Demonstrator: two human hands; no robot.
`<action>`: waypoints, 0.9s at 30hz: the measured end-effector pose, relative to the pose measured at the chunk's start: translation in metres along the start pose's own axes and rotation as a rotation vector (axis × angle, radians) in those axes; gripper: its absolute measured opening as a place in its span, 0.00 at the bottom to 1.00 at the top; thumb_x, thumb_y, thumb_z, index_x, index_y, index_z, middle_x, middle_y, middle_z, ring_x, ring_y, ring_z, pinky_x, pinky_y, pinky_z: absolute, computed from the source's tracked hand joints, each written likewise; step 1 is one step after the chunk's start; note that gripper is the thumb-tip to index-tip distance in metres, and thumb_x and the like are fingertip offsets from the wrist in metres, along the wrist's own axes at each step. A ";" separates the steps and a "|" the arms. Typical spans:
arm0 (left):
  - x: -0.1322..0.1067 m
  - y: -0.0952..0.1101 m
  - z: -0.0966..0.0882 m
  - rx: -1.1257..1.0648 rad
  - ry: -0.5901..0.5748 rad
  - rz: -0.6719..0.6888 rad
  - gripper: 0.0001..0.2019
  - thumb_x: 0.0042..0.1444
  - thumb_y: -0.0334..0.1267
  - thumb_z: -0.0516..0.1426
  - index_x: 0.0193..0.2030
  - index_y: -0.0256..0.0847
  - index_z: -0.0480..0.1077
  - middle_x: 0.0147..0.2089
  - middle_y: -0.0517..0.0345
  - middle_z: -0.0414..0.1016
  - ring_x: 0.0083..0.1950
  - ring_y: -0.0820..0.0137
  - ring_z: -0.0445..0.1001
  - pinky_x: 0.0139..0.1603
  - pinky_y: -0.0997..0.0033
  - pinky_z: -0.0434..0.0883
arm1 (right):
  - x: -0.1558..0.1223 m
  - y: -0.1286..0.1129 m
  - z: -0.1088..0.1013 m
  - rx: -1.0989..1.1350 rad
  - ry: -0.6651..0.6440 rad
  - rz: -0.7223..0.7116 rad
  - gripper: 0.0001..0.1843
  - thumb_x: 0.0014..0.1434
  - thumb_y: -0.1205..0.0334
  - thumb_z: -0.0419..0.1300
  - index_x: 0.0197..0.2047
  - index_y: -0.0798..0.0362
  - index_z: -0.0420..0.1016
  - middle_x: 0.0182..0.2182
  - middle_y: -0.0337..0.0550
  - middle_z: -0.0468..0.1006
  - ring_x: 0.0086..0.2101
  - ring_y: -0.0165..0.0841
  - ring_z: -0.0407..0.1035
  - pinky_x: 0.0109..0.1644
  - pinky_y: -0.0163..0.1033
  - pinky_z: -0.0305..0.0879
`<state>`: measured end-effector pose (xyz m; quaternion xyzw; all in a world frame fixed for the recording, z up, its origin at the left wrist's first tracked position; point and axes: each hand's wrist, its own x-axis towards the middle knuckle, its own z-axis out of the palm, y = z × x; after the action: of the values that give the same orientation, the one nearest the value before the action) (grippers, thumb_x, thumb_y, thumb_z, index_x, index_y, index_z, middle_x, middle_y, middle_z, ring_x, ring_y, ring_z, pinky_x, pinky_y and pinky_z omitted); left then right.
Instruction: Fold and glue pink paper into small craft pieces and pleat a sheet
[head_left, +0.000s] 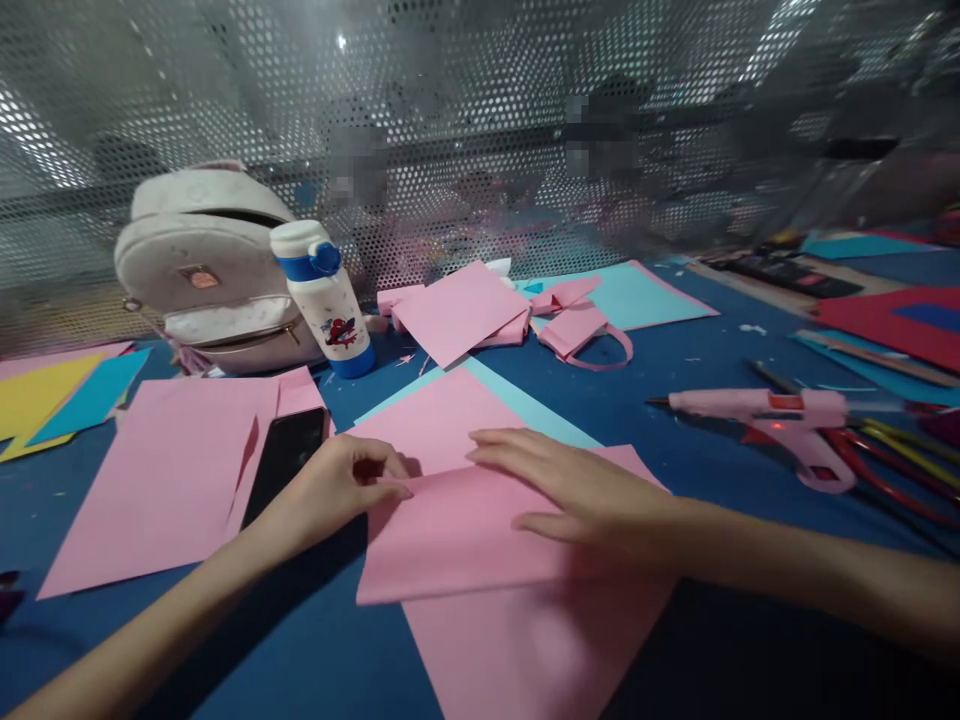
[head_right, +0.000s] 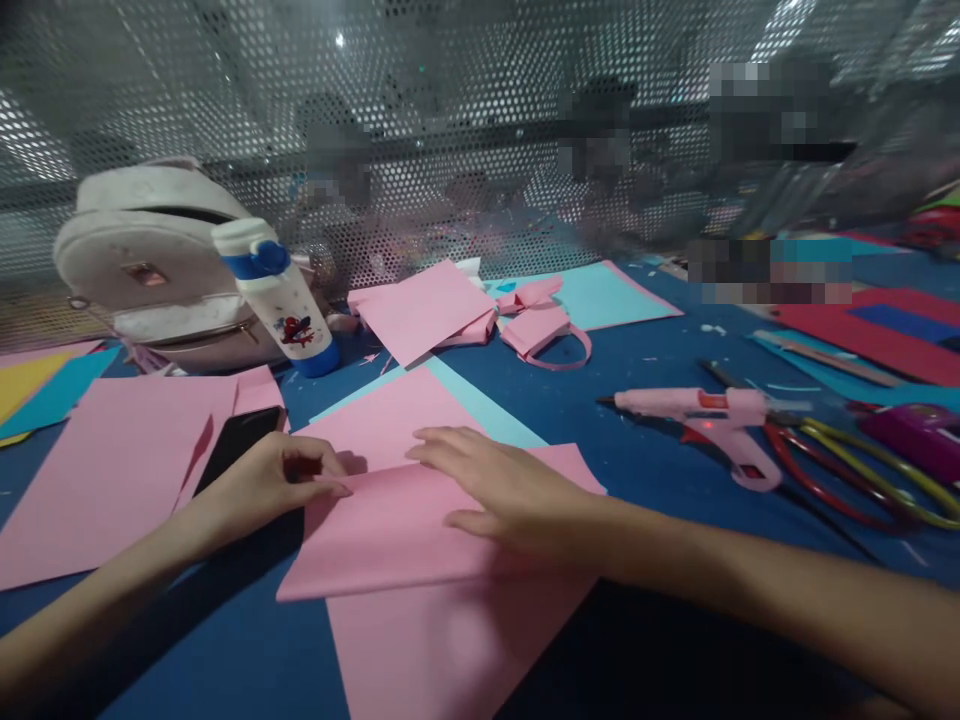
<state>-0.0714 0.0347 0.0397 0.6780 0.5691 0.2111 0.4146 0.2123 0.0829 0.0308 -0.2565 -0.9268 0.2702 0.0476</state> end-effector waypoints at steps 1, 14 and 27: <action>-0.001 0.001 0.001 -0.035 0.022 -0.010 0.09 0.55 0.39 0.62 0.27 0.37 0.75 0.29 0.60 0.75 0.33 0.71 0.72 0.36 0.74 0.67 | 0.003 -0.001 -0.003 -0.019 0.012 0.009 0.33 0.62 0.62 0.62 0.68 0.55 0.61 0.69 0.53 0.59 0.68 0.44 0.52 0.70 0.53 0.52; -0.058 0.001 0.044 0.380 0.435 0.662 0.12 0.66 0.28 0.54 0.37 0.40 0.78 0.29 0.57 0.75 0.30 0.72 0.73 0.32 0.75 0.68 | 0.011 -0.024 -0.014 -0.204 0.076 -0.051 0.07 0.61 0.72 0.60 0.35 0.53 0.77 0.34 0.41 0.80 0.37 0.34 0.72 0.41 0.37 0.60; -0.059 0.034 0.025 -0.213 0.590 0.248 0.05 0.51 0.34 0.68 0.35 0.49 0.84 0.34 0.60 0.84 0.34 0.71 0.78 0.35 0.79 0.74 | -0.005 -0.043 -0.035 -0.093 0.459 -0.169 0.08 0.66 0.63 0.61 0.36 0.52 0.80 0.31 0.38 0.82 0.34 0.32 0.72 0.41 0.37 0.58</action>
<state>-0.0472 -0.0296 0.0636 0.6049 0.5523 0.5053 0.2716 0.2053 0.0666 0.0834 -0.2345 -0.9213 0.1567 0.2675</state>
